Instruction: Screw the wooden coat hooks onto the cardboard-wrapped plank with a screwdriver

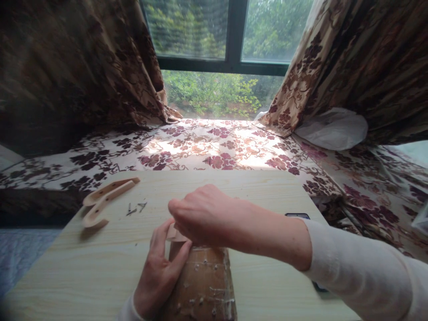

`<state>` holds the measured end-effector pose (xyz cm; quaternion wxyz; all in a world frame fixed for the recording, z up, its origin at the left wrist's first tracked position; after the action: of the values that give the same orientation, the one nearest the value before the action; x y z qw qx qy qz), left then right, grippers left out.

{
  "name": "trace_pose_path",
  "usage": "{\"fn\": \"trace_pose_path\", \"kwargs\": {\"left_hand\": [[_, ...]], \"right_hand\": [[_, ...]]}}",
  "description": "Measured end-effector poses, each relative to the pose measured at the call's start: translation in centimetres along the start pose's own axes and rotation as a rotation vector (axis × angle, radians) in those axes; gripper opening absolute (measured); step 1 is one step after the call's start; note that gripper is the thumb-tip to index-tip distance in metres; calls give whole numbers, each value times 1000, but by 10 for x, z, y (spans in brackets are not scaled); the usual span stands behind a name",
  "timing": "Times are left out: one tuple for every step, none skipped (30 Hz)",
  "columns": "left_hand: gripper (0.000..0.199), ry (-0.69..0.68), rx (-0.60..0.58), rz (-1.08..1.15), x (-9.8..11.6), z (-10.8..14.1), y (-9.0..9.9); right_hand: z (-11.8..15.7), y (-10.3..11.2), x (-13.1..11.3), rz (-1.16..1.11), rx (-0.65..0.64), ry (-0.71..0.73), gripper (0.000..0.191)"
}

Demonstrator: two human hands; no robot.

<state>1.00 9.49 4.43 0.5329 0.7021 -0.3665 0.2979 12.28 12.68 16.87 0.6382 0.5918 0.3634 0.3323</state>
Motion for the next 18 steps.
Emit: {"fn": "trace_pose_path", "kwargs": {"left_hand": [[39, -2, 0, 1, 0, 0, 0], [39, -3, 1, 1, 0, 0, 0], [39, -1, 0, 2, -1, 1, 0], [39, 1, -1, 3, -1, 1, 0], [38, 4, -1, 3, -1, 1, -1], [38, 7, 0, 3, -2, 1, -1], [37, 11, 1, 2, -2, 1, -1], [37, 15, 3, 1, -2, 1, -1], [37, 18, 5, 0, -3, 1, -1], [37, 20, 6, 0, -3, 0, -1], [38, 22, 5, 2, -4, 0, -1], [38, 22, 4, 4, -4, 0, -2], [38, 21, 2, 7, -4, 0, -2], [38, 20, 0, 9, -4, 0, -2], [38, 18, -2, 12, -4, 0, -2], [38, 17, -5, 15, -3, 0, -2], [38, 16, -8, 17, -3, 0, -2], [38, 16, -11, 18, -3, 0, -2]], "right_hand": [[0, 0, 1, 9, 2, -13, 20], [-1, 2, 2, 14, 2, -18, 21], [-2, 4, 3, 17, 2, -15, 20], [-2, 7, 2, 19, -1, -3, 17], [-4, 11, 1, 15, -11, 18, 13], [-5, 14, -1, 4, -35, 42, 9], [-6, 16, -2, -12, -68, 64, 7], [-7, 17, -4, -29, -104, 82, 7], [-8, 17, -5, -43, -137, 92, 8], [-9, 16, -5, -51, -160, 93, 10], [-10, 15, -5, -52, -174, 85, 11], [-10, 13, -4, -45, -174, 75, 12], [-11, 11, -2, -32, -164, 63, 14], [-10, 9, -1, -18, -152, 49, 16], [-10, 8, 1, -4, -141, 36, 17], [-10, 7, 2, 10, -130, 27, 17], [-9, 7, 2, 18, -118, 27, 15], [-9, 8, 2, 25, -103, 36, 14]]}}
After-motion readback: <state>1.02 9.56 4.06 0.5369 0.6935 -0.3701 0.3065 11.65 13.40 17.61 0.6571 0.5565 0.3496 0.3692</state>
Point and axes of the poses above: each hand's wrist, its own z-axis away from the middle knuckle, its own y-axis out of the back of the hand, x = y × z, the point moved 6 cm from there along -z, towards the middle knuckle, and after that the axes turned 10 degrees about y, right-handed, at the moved point
